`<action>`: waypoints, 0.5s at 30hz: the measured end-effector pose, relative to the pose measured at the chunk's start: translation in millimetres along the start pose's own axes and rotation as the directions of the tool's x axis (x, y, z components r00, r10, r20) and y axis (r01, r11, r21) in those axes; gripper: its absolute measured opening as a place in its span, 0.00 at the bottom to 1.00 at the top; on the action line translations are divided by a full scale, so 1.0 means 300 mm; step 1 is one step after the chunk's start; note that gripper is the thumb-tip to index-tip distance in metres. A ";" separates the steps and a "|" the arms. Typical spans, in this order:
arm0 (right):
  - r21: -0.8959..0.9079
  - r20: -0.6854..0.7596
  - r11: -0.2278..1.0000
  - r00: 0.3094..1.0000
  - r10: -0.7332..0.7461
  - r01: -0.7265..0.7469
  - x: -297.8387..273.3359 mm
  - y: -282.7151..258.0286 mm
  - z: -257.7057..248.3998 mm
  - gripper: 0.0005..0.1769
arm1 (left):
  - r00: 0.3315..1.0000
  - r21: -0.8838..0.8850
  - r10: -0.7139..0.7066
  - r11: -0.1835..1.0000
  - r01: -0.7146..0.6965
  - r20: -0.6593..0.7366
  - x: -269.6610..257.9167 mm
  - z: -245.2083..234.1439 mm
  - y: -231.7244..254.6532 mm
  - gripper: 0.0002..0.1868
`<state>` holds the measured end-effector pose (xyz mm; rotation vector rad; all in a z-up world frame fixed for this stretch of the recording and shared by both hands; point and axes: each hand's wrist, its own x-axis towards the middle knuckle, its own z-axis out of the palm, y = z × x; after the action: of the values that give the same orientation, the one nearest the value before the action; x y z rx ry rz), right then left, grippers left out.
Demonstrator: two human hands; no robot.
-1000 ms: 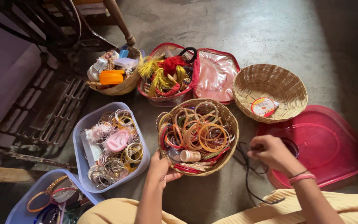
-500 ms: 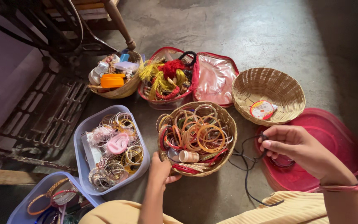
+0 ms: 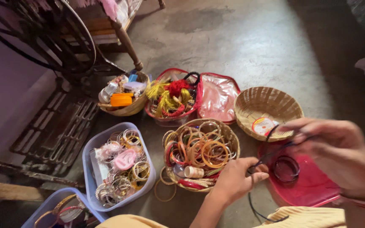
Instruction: The person sits on the floor and sorts bangles from a woven basket into a red tray and a smaller basket. They pick up individual bangles, inspect them, and place them into designated containers.
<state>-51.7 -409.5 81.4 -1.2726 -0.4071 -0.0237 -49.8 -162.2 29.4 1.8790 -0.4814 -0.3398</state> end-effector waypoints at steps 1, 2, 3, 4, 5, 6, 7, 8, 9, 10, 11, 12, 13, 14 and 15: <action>0.045 -0.039 0.996 0.997 -0.072 0.074 -0.001 -0.005 -0.047 0.10 | 0.994 -0.004 -0.073 0.997 0.074 0.075 0.019 0.017 -0.025 0.16; 0.090 -0.085 0.985 0.986 -0.141 0.149 -0.008 -0.013 -0.116 0.11 | 0.997 -0.048 -0.044 0.998 0.047 0.061 0.027 0.023 -0.050 0.15; 0.132 -0.132 0.965 0.969 -0.208 0.225 -0.017 -0.022 -0.198 0.11 | 0.999 -0.091 -0.015 0.996 0.019 0.045 0.033 0.023 -0.067 0.15; 0.426 -0.212 0.864 0.958 -0.192 0.268 -0.003 -0.011 -0.276 0.06 | 1.000 -0.132 0.010 0.991 -0.007 0.025 0.035 0.016 -0.074 0.16; 0.457 -0.280 0.838 0.942 -0.183 0.299 -0.007 0.015 -0.330 0.04 | 0.999 -0.173 0.045 0.984 -0.042 0.013 0.040 0.007 -0.071 0.16; 0.484 -0.347 0.809 0.922 -0.173 0.334 -0.007 0.035 -0.369 0.02 | 0.997 -0.211 0.078 0.974 -0.077 0.000 0.051 -0.008 -0.059 0.16; 0.271 -0.404 0.903 0.891 -0.208 0.334 -0.013 0.050 -0.386 0.02 | 0.994 -0.249 0.112 0.962 -0.112 -0.014 0.065 -0.020 -0.038 0.16; 0.150 -0.417 0.958 0.894 -0.164 0.246 -0.029 0.058 -0.380 0.04 | 0.996 -0.379 0.083 0.923 -0.069 0.022 0.081 -0.029 -0.013 0.16; 0.029 -0.428 0.989 0.896 -0.120 0.146 -0.043 0.060 -0.361 0.08 | 0.996 -0.501 0.060 0.865 -0.021 0.062 0.100 -0.036 0.013 0.15; 0.005 -0.350 1.000 0.937 -0.018 0.021 -0.056 0.085 -0.317 0.10 | 0.994 -0.611 0.039 0.791 0.034 0.106 0.120 -0.043 0.036 0.14; -0.041 -0.264 0.994 0.961 0.084 -0.098 -0.070 0.112 -0.268 0.11 | 0.990 -0.700 0.065 0.713 0.043 0.127 0.152 -0.043 0.060 0.14; -0.106 -0.118 0.980 0.981 0.155 -0.168 -0.066 0.144 -0.222 0.09 | 0.985 -0.781 0.093 0.622 0.057 0.147 0.187 -0.032 0.085 0.13; -0.087 -0.080 0.957 0.959 0.272 -0.278 -0.059 0.197 -0.164 0.10 | 0.979 -0.849 0.123 0.523 0.075 0.163 0.211 -0.030 0.104 0.13; -0.072 -0.040 0.921 0.924 0.381 -0.383 -0.045 0.252 -0.106 0.10 | 0.979 -0.883 0.126 0.462 0.085 0.161 0.224 -0.032 0.120 0.12; 0.008 0.021 0.916 0.915 0.402 -0.402 -0.032 0.301 -0.055 0.11 | 0.979 -0.912 0.129 0.399 0.095 0.158 0.236 -0.029 0.136 0.11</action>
<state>-34.3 -399.3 -8.5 -1.3257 -0.1540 0.3407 9.4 -201.8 70.5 0.7097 -0.3231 -0.6398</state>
